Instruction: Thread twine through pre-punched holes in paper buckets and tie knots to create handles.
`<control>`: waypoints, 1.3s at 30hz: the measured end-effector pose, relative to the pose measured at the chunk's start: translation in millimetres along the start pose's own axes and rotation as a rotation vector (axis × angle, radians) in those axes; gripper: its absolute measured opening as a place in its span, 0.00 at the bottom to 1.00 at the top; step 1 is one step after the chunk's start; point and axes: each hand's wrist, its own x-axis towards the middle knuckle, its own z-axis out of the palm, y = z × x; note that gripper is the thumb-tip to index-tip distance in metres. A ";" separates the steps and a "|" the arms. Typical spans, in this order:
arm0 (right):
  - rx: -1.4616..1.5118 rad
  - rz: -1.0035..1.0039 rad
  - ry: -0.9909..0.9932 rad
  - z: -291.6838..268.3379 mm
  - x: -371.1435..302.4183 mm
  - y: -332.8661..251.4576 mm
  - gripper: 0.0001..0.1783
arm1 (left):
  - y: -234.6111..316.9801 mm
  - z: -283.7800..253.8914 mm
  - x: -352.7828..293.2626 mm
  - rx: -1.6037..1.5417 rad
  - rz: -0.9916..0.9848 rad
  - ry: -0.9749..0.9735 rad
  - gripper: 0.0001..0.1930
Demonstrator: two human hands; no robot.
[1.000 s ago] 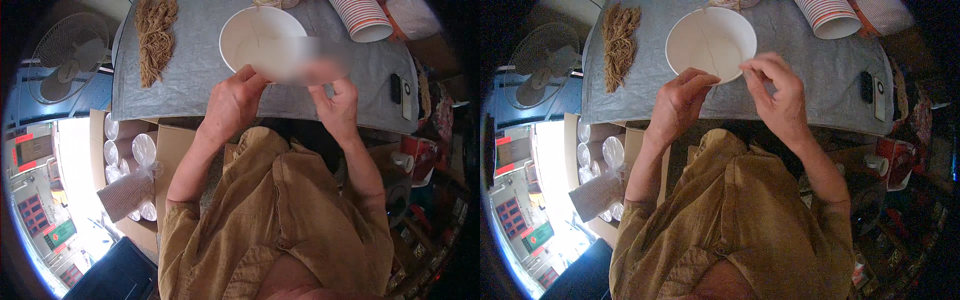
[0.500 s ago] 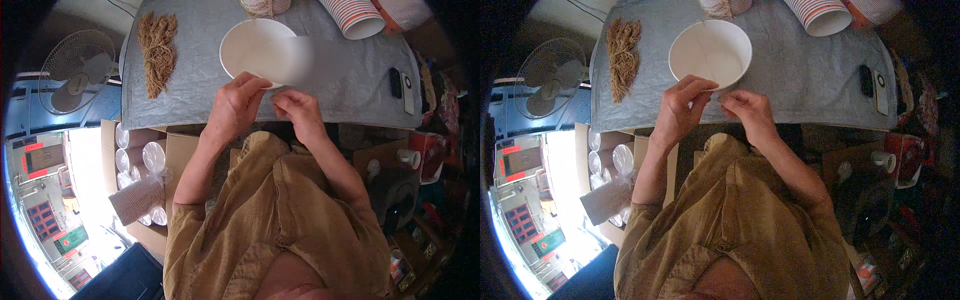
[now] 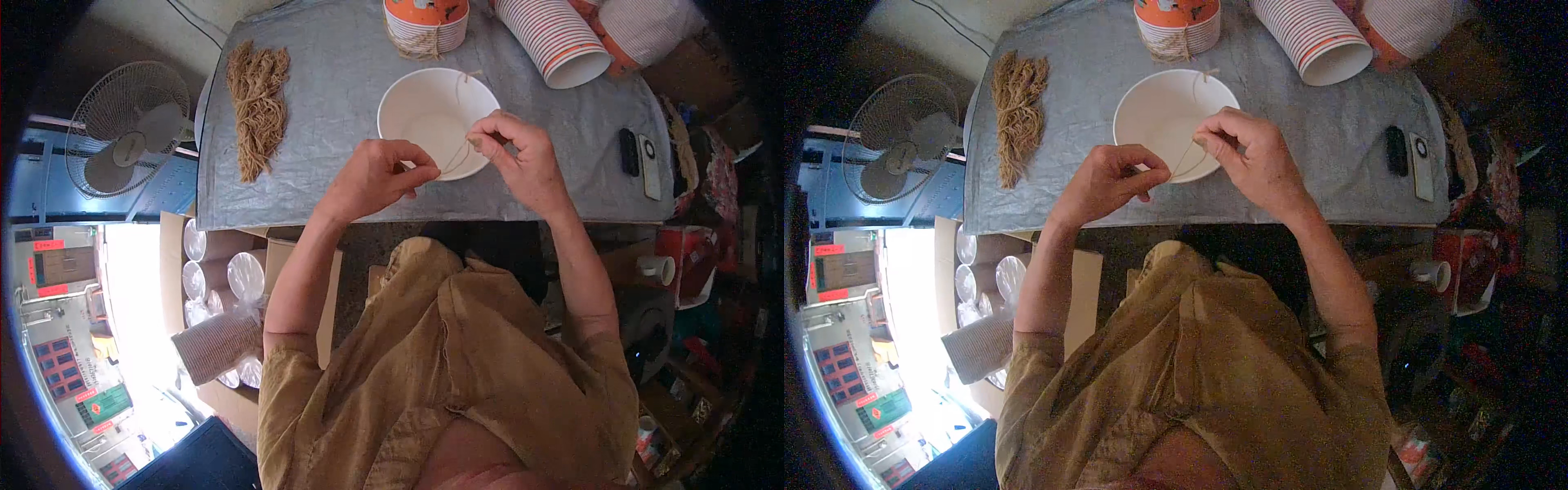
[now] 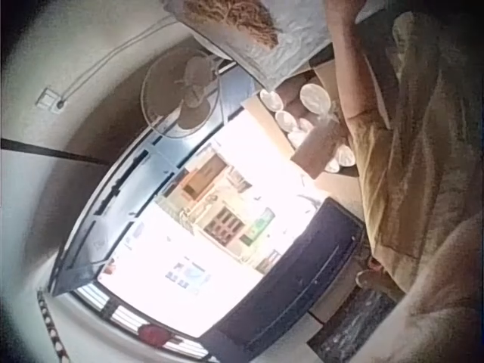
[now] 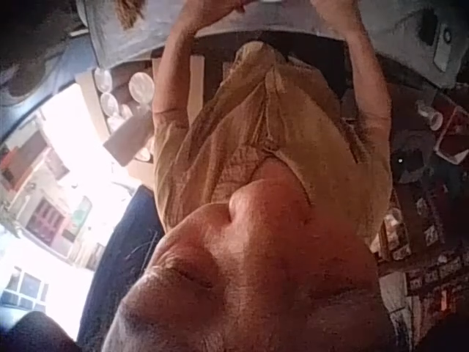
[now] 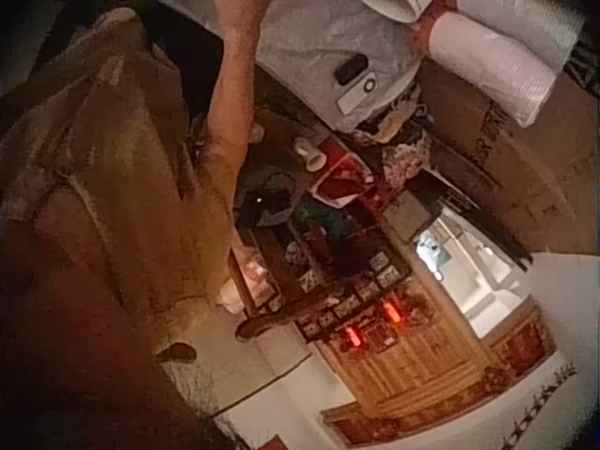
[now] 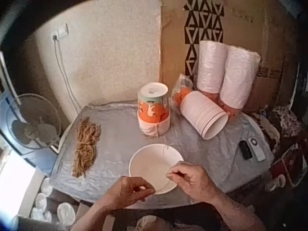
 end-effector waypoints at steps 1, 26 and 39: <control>-0.011 0.048 -0.006 1.3 -0.6 2.3 0.05 | 1.9 -2.8 1.6 0.000 0.005 0.004 0.09; 0.087 0.048 0.165 12.5 -15.1 -2.1 0.06 | -27.0 -12.1 3.8 -0.401 0.096 -0.253 0.05; -0.020 -0.140 -0.021 21.9 -14.3 -4.7 0.05 | 19.5 3.6 -10.9 0.145 0.401 0.302 0.05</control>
